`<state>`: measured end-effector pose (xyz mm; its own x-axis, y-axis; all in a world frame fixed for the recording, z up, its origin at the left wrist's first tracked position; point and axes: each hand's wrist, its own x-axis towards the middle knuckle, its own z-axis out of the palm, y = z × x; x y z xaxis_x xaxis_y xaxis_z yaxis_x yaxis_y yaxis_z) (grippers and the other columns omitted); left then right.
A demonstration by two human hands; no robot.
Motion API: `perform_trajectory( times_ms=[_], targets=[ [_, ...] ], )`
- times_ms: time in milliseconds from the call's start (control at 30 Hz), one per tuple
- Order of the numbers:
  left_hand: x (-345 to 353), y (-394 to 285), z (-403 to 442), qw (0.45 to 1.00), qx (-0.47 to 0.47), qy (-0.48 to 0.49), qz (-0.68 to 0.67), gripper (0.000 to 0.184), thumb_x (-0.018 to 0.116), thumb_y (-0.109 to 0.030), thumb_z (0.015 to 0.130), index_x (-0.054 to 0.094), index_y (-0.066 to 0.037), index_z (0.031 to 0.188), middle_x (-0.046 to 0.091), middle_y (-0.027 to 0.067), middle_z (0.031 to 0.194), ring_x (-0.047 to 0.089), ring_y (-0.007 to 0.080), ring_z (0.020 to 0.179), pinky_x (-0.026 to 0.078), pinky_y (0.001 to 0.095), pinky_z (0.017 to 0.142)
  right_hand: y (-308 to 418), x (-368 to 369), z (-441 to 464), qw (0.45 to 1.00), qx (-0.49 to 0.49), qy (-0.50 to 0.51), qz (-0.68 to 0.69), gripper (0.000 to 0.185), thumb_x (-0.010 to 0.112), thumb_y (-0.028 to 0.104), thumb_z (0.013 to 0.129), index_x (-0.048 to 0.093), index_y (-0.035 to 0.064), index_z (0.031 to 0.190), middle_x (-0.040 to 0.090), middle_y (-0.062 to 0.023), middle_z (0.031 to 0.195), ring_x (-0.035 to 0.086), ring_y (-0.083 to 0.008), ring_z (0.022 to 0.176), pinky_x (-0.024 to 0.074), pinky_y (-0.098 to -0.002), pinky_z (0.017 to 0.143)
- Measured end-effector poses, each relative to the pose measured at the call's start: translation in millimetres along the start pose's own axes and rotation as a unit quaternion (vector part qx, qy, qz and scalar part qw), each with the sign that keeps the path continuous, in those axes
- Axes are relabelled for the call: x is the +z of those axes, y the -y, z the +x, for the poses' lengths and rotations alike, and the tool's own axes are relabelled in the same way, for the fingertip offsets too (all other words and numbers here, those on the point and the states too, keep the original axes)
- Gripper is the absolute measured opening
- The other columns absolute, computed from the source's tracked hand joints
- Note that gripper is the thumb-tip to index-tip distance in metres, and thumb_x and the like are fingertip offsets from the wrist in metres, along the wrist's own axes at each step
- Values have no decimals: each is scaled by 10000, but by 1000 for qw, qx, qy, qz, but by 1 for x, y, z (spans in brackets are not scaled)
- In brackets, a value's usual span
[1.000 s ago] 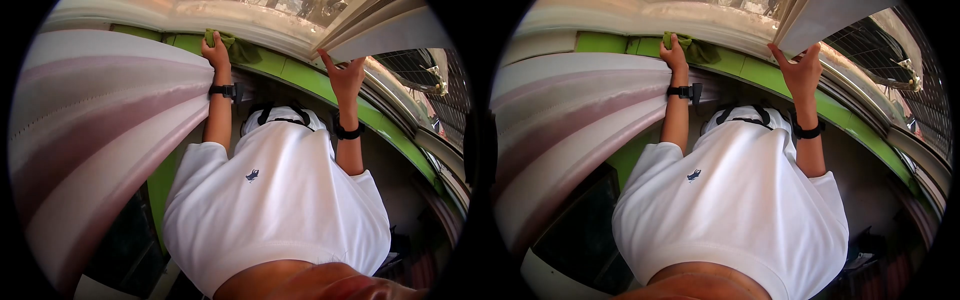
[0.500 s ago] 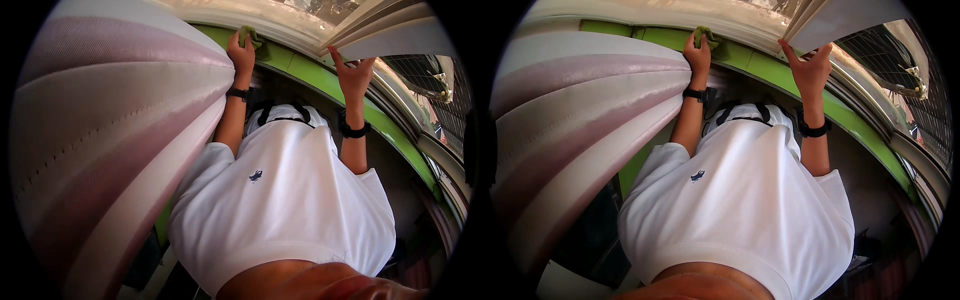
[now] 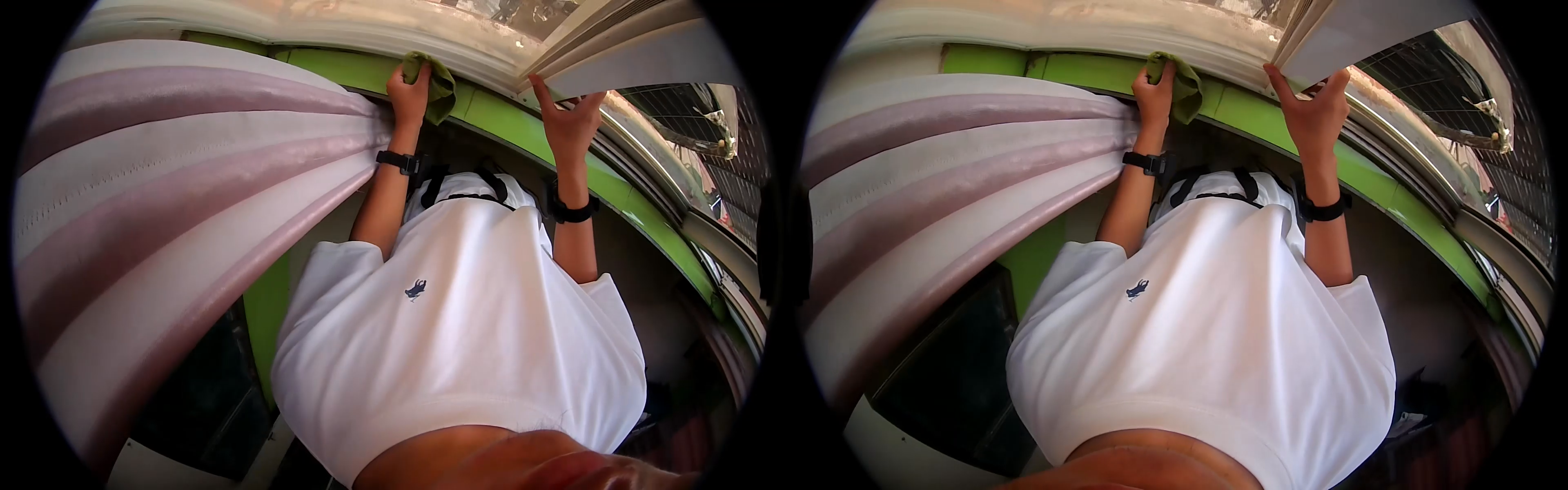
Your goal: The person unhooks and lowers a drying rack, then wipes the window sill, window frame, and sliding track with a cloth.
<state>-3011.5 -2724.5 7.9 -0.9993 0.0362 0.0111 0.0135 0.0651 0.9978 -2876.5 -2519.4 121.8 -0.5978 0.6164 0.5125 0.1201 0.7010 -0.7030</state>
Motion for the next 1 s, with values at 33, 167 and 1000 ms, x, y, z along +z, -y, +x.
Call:
perform_trajectory(
  times_ms=[33,167,1000],
  targets=[
    [11,-2,-13,999,20,25,42,248,752,-197,868,681,37,913,707,78,794,637,122,738,510,316,698,1,1,1,1000,-2,3,4,674,910,386,693,468,-18,1003,669,-135,787,687,-235,657,552,-317,593],
    [36,2,-31,999,-18,13,-32,238,735,-189,870,672,37,908,698,79,774,633,127,725,506,319,691,5,1,0,1000,-2,-11,13,654,911,362,700,474,-18,1005,671,-151,817,694,-248,677,560,-318,608],
    [-163,43,226,917,-26,-398,6,315,661,-108,908,614,82,1155,676,171,1155,680,255,921,564,374,768,10,-1,-1,999,34,0,0,825,903,312,714,440,-85,1270,682,-199,963,720,-292,788,595,-339,618]
  ],
)
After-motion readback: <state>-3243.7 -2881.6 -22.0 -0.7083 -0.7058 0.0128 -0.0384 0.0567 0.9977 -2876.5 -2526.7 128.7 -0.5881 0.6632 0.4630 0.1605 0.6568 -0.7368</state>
